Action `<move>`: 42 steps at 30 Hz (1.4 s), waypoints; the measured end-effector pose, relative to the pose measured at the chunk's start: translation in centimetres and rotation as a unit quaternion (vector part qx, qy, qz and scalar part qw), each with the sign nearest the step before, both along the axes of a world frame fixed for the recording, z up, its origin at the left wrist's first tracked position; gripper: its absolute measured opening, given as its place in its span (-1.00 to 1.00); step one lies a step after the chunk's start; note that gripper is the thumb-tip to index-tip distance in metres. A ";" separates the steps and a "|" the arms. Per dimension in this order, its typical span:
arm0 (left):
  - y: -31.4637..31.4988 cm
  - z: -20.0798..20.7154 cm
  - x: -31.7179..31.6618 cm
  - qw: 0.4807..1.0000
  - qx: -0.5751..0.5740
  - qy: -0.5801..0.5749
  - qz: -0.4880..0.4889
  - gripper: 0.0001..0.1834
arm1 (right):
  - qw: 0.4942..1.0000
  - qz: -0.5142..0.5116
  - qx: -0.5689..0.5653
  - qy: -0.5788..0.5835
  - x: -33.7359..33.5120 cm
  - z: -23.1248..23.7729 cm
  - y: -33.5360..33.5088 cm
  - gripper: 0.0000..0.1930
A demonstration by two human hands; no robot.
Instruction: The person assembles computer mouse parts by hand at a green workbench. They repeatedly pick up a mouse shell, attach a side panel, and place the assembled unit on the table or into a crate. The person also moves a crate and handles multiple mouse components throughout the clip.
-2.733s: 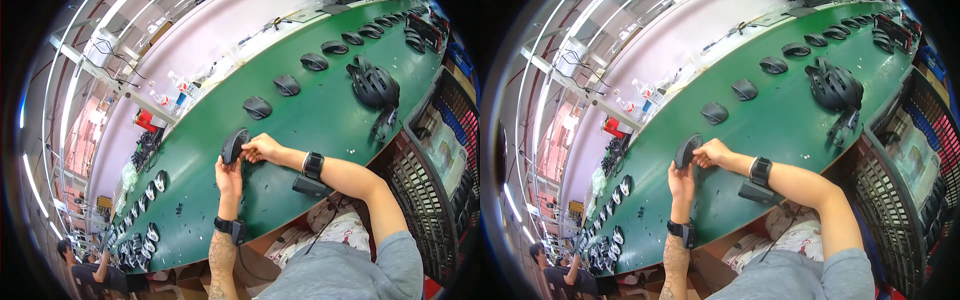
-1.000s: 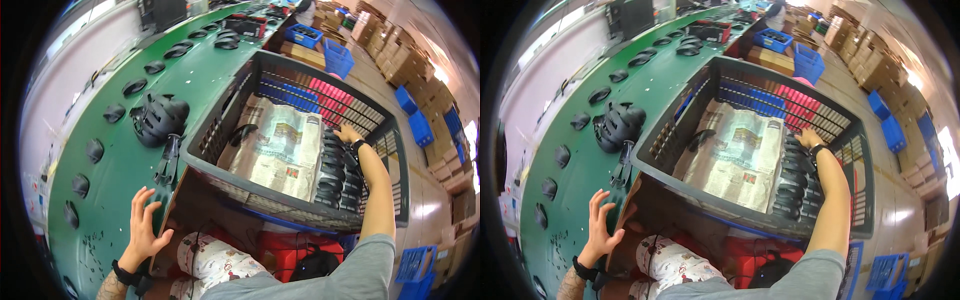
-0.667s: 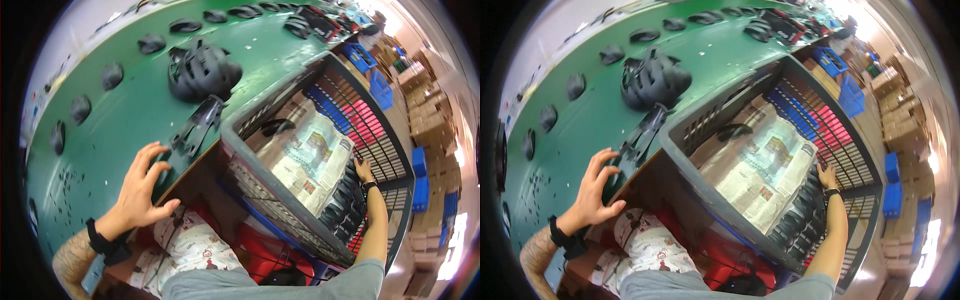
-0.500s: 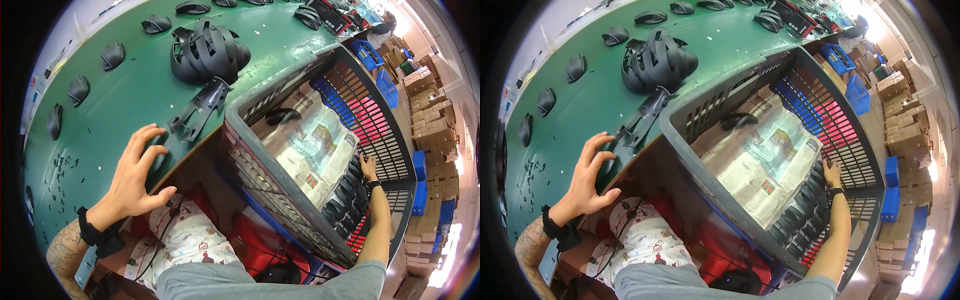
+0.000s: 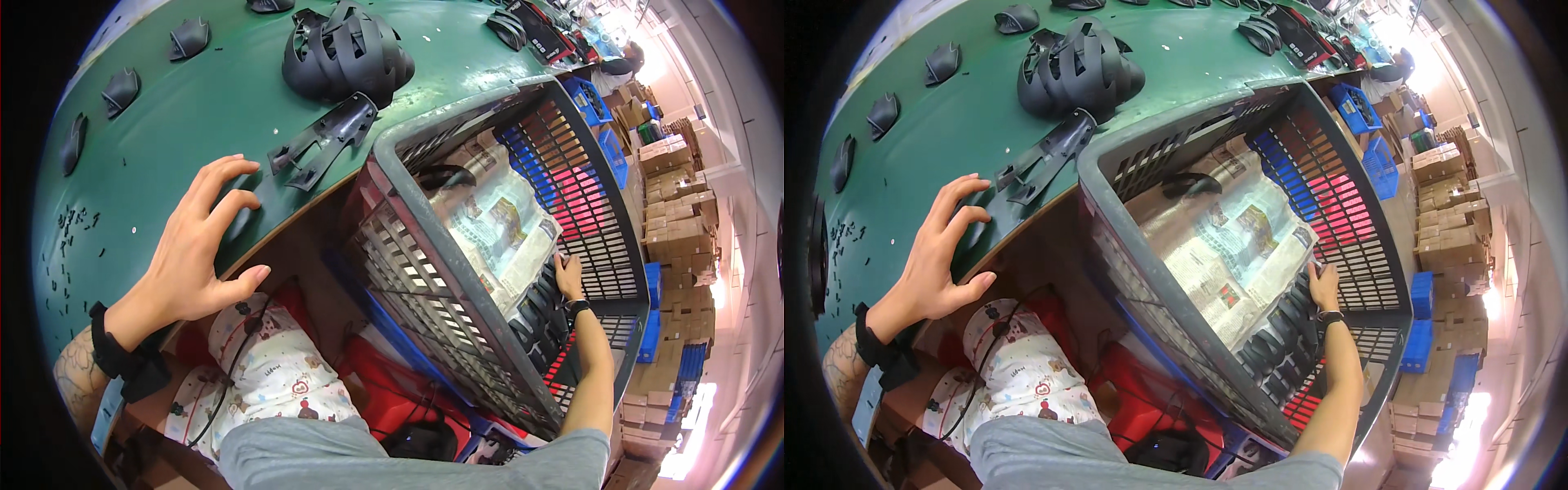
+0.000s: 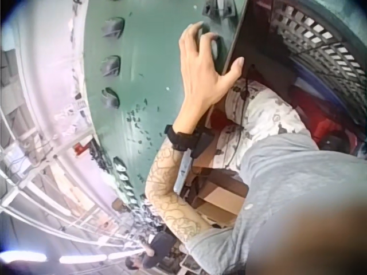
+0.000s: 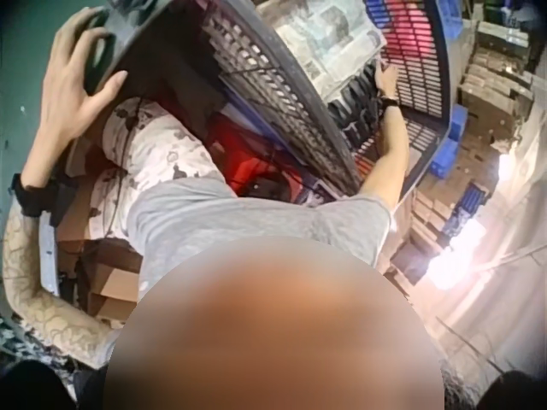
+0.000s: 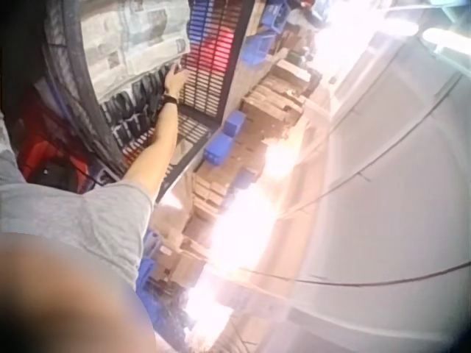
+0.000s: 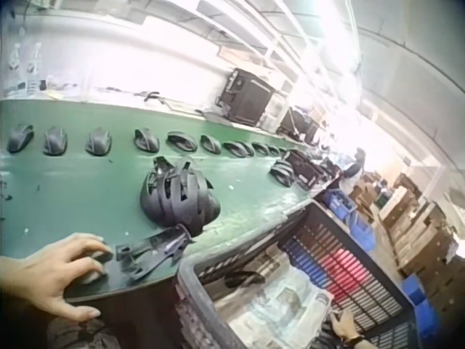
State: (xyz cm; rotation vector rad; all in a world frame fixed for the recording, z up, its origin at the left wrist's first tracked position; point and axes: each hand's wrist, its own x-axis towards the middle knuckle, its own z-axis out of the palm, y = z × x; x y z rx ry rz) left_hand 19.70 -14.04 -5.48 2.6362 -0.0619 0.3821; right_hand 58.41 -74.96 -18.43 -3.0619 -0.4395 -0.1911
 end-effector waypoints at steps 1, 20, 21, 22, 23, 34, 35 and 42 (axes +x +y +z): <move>0.0 0.0 0.0 1.000 -0.001 0.000 -0.001 -0.44 | 1.000 -0.019 -0.018 0.014 0.1 0.2 0.1 -0.55; 0.1 -0.5 -0.5 0.999 -0.029 -0.013 0.011 -0.51 | 0.975 -0.053 -0.033 0.211 -4.4 3.9 3.4 -0.20; 0.1 -0.4 -0.3 0.999 -0.030 -0.013 0.004 -0.51 | 0.965 -0.050 -0.031 0.257 -4.5 4.0 1.7 -0.11; 0.1 -0.4 -0.3 0.999 -0.032 -0.013 0.002 -0.51 | 0.965 -0.044 -0.041 0.257 -4.6 3.7 0.8 -0.11; 0.0 -0.4 -0.2 0.999 -0.034 -0.012 0.000 -0.51 | 0.964 -0.038 -0.051 0.258 -4.9 3.5 -0.3 -0.10; 0.4 -0.8 -0.5 0.999 -0.043 -0.028 -0.004 -0.54 | 0.952 -0.005 -0.031 0.305 -9.2 6.6 3.0 0.12; 0.4 -0.8 -0.5 0.999 -0.045 -0.026 -0.004 -0.54 | 0.942 -0.025 -0.006 0.336 -9.3 6.6 2.9 0.13; 0.8 -1.2 -0.5 0.998 -0.060 -0.028 -0.008 -0.55 | 0.942 -0.047 -0.020 0.332 -11.5 4.8 2.9 0.13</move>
